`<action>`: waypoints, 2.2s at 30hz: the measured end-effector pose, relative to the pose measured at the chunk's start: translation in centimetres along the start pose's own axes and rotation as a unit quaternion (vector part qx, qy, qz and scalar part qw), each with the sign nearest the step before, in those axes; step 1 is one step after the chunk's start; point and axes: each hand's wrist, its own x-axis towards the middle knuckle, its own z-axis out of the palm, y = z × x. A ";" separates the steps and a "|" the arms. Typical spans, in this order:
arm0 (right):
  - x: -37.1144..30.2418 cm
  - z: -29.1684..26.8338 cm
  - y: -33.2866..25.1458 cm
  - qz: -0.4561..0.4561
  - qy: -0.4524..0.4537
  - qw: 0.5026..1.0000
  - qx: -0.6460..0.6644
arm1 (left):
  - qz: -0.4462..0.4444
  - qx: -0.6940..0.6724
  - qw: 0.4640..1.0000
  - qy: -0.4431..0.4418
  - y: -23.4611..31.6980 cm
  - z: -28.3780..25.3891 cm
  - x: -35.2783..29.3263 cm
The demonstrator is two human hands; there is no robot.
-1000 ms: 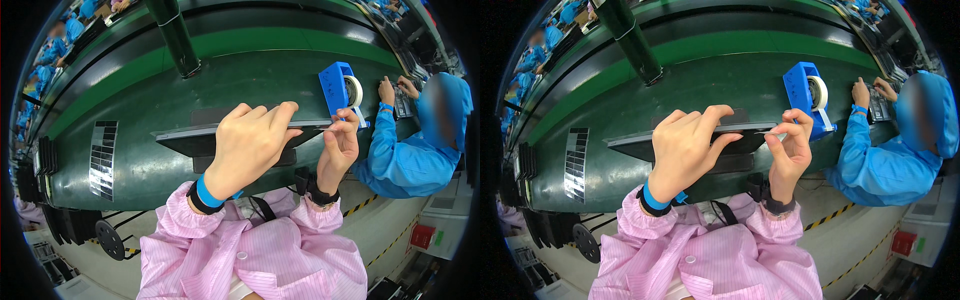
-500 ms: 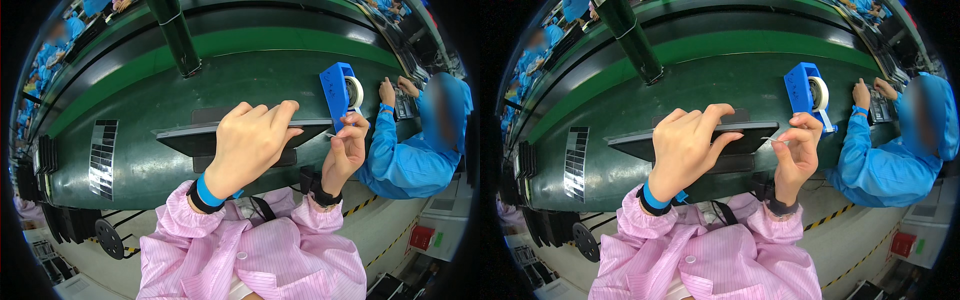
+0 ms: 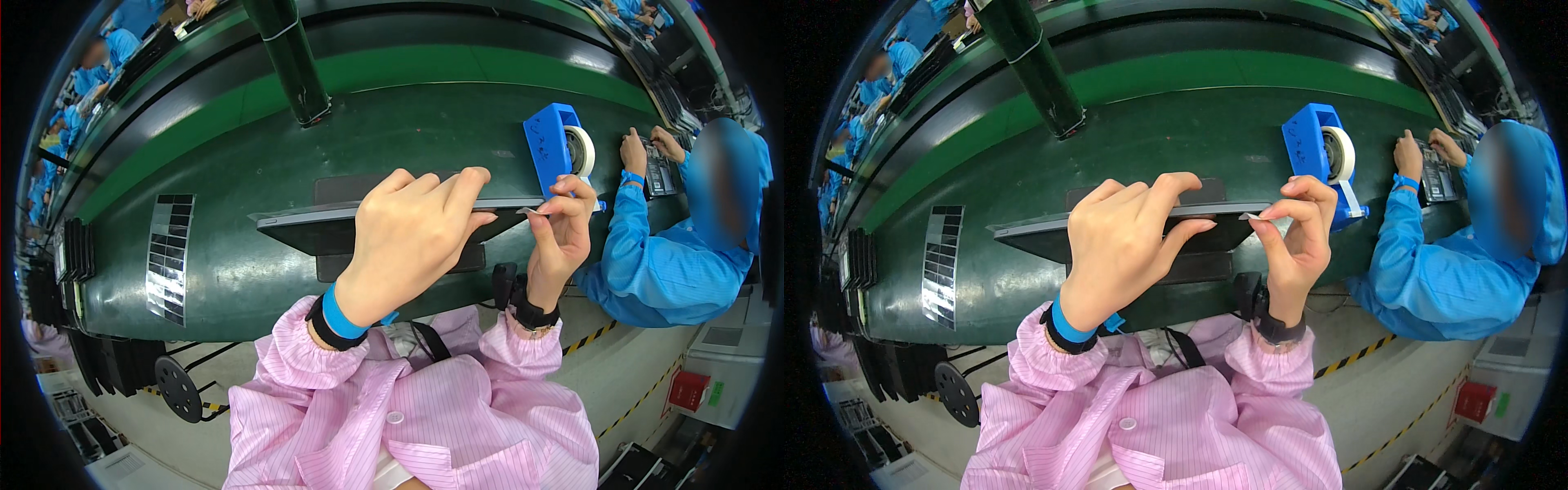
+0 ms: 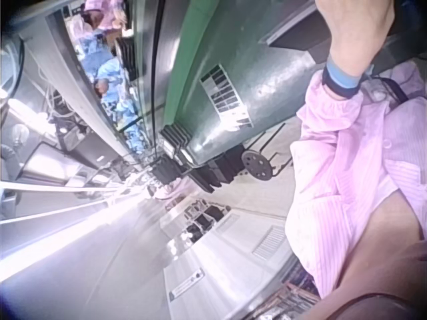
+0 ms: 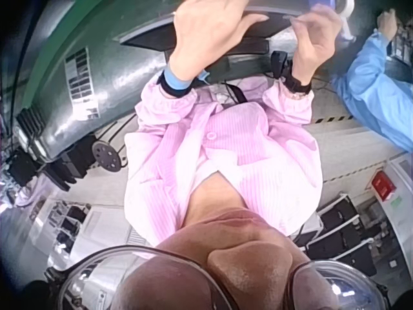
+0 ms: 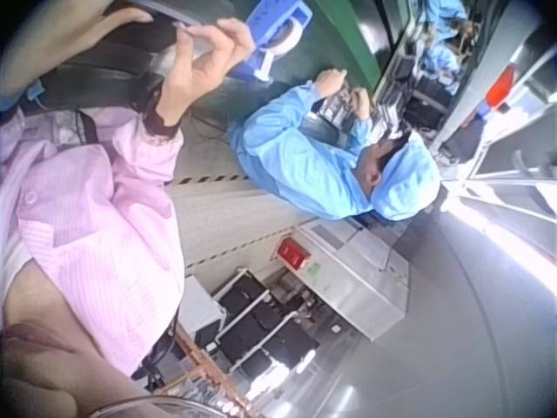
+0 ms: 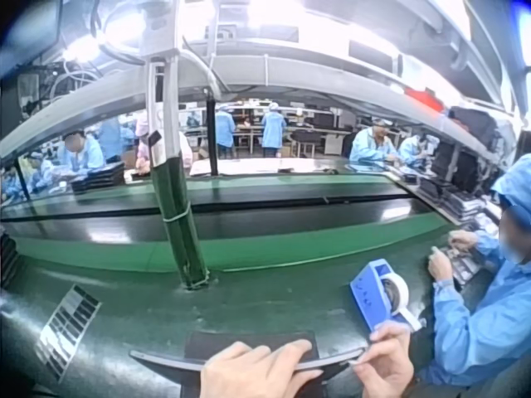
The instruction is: The recorder is assembling and testing tablets on a production line.
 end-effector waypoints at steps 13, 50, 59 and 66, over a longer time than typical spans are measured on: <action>0.8 0.6 1.4 -0.044 -0.030 0.996 0.073 | 0.005 0.000 1.000 -0.011 -0.1 0.0 -0.2; 0.4 -0.8 0.1 -0.019 -0.054 0.998 -0.020 | 0.053 0.065 0.996 -0.014 -0.2 0.1 -0.4; 0.8 -0.6 -0.6 0.019 -0.058 0.998 -0.031 | 0.034 0.033 0.999 -0.003 0.0 0.3 -0.2; 1.1 -0.3 -1.4 0.025 -0.023 0.999 -0.005 | 0.037 0.027 0.999 -0.022 -0.1 0.1 -0.3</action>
